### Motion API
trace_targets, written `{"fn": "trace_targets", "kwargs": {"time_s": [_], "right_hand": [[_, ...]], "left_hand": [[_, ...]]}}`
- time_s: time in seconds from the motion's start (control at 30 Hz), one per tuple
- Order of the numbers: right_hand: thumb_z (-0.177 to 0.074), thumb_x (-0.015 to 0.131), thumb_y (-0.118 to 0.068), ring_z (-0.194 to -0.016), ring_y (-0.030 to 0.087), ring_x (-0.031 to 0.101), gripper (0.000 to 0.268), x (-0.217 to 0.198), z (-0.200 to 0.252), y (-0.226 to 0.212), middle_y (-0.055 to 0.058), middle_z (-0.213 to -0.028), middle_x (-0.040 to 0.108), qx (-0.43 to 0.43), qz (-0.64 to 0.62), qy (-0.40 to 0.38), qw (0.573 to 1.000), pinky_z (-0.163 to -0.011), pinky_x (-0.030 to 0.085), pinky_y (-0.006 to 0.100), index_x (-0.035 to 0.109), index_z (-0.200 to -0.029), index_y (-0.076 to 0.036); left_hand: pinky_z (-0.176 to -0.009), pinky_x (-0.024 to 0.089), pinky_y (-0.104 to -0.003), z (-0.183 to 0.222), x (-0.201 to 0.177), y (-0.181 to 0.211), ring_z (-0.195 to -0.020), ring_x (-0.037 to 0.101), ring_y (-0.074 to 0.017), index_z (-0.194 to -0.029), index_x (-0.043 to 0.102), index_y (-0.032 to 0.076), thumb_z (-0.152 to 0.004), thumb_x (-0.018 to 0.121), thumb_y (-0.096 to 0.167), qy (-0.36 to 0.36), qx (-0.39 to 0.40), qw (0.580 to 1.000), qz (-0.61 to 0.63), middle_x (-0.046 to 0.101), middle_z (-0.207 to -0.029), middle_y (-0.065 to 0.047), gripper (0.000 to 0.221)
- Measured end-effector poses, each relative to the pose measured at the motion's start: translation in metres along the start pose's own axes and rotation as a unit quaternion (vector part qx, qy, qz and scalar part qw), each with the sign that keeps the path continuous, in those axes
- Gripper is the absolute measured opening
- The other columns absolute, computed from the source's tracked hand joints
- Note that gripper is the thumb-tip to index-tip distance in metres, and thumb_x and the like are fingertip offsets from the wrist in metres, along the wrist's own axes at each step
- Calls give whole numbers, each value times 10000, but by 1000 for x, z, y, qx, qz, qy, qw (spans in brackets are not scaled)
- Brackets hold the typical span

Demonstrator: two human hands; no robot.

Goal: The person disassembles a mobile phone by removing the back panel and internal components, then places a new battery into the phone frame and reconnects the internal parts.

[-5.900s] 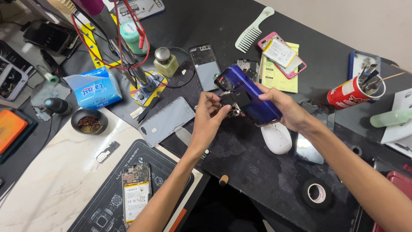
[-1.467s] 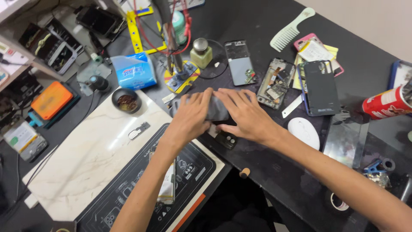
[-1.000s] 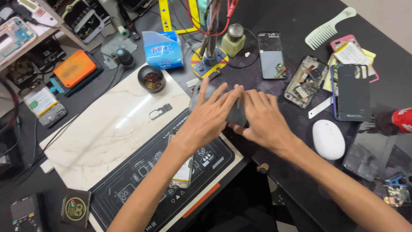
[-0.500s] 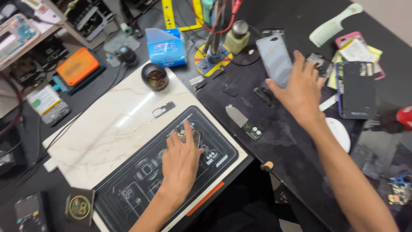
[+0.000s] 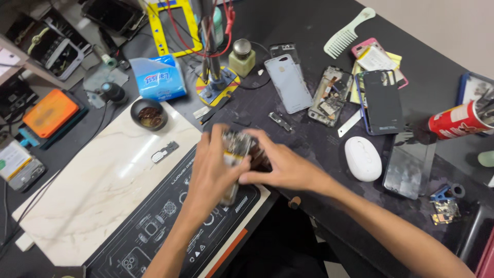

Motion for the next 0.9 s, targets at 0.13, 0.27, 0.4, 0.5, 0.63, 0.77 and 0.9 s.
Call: {"fn": "trace_targets", "kwargs": {"time_s": [0.13,0.27,0.4,0.5,0.63,0.77,0.9], "right_hand": [[-898,702,-76,-1101,142,651,841,-18,-10,16,104,-1217,645,-13,-227,64,972,-942,554,320,146,-1527,-114],[-957,681,-94,-1047,193,663,665,-66,-21,35,145,-1176,669,0,-214,132,968,-871,548,325,287,-1493,-69],[-914,687,-154,-948,183,700,661,-118,-35,43,140,-1131,697,95,-287,136,943,-735,577,344,319,-1461,-104],[-976,625,-219,-868,184,733,468,-149,-47,45,123,-1083,720,112,-244,89,959,-748,616,345,455,-1389,-78],[-990,599,-145,-790,213,747,262,-182,-63,55,120,-939,772,77,136,169,973,-734,596,349,671,-1218,-37],[-918,644,-114,-835,277,754,245,-183,-62,68,176,-892,751,53,234,203,949,-759,571,391,667,-1124,15],[-950,607,-114,-845,313,747,225,-175,-59,73,200,-878,749,88,244,208,943,-782,559,417,635,-1127,22]], "left_hand": [[-888,495,-491,-46,26,24,-1044,602,-406,-1270,485,15,-747,873,281,35,61,997,33,640,-1024,-206,704],[-839,525,-453,-85,59,28,-1017,653,-389,-1335,435,-38,-783,876,336,84,69,990,94,636,-1095,-250,799],[-898,574,-362,-121,95,9,-1044,714,-244,-1341,526,-58,-898,773,276,-101,-29,910,400,709,-1172,-180,608],[-881,596,-337,-132,116,-9,-994,718,-186,-1286,605,-48,-944,710,180,-211,-119,797,553,722,-1142,-136,425],[-811,582,-325,-137,130,-29,-908,723,-191,-1225,657,-45,-940,696,143,-157,-196,802,542,740,-1066,-126,344],[-824,595,-299,-145,138,-29,-917,735,-162,-1198,673,-57,-921,722,122,-90,-151,835,521,754,-1074,-131,333],[-784,590,-301,-152,141,-29,-878,739,-171,-1185,679,-67,-903,734,96,-85,-147,862,478,760,-1032,-153,331]]}}
Point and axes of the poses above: each hand's wrist, its own z-axis away from the middle knuckle, its own x-axis out of the palm, y = z × x, the point moved 3 cm from there along -z, towards the middle knuckle
